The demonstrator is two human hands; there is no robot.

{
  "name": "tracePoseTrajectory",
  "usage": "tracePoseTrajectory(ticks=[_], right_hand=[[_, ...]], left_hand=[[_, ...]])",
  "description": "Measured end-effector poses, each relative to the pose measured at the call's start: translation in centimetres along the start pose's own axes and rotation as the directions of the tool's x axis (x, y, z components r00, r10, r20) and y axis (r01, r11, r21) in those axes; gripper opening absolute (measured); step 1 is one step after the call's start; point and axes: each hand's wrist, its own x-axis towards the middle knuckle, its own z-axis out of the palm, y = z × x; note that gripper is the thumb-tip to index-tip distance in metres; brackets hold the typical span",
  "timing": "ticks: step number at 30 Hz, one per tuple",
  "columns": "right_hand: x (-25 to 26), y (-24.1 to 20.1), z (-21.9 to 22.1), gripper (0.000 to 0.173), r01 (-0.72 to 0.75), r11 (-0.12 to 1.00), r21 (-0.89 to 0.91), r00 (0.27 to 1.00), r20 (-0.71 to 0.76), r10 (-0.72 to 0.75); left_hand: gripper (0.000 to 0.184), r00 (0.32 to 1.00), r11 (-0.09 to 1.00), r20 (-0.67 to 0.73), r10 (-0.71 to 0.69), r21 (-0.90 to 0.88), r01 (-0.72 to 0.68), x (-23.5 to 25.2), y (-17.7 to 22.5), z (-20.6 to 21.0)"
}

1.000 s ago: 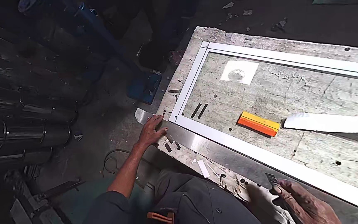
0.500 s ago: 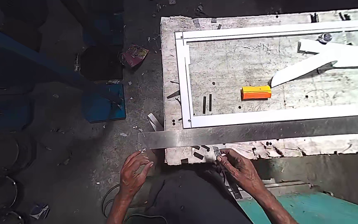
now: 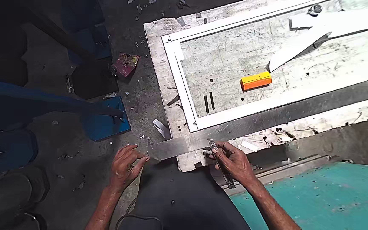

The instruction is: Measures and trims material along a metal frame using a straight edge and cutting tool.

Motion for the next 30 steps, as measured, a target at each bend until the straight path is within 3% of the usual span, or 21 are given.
tracePoseTrajectory(ticks=[4,7,12,16,21,26,30], right_hand=[[0.7,-1.8,2.5,0.024,0.012,1.0,-0.007,0.988,-0.152,-0.012],[0.1,-3.0,5.6,0.025,-0.053,0.997,0.062,0.952,-0.299,0.069],[-2.5,-6.4,13.9,0.025,-0.162,0.936,0.312,0.779,-0.542,0.316],[-4.0,-9.4,19.7,0.024,-0.168,0.867,0.468,0.684,-0.578,0.445],[-6.7,-9.6,24.5,0.025,-0.127,0.827,0.548,0.569,-0.642,0.513],[-7.6,-8.9,26.7,0.026,-0.04,0.77,0.636,0.465,-0.671,0.578],[-6.4,-7.4,26.6,0.026,0.013,0.756,0.654,0.432,-0.686,0.585]], left_hand=[[0.02,0.994,0.995,0.054,0.1,-0.017,-0.099,2.9,-4.1,-1.1],[0.019,0.978,0.982,0.116,0.175,-0.085,-0.166,5.7,-8.0,-1.9],[0.021,0.894,0.924,0.258,0.366,-0.218,-0.315,9.7,-13.8,-3.9],[0.022,0.802,0.875,0.36,0.476,-0.282,-0.393,12.2,-15.7,-5.0],[0.022,0.661,0.788,0.43,0.615,-0.354,-0.504,16.4,-13.8,-2.8],[0.028,0.444,0.654,0.499,0.744,-0.409,-0.636,20.1,-8.9,0.5],[0.032,0.267,0.551,0.564,0.782,-0.424,-0.719,22.5,-5.9,3.1]])
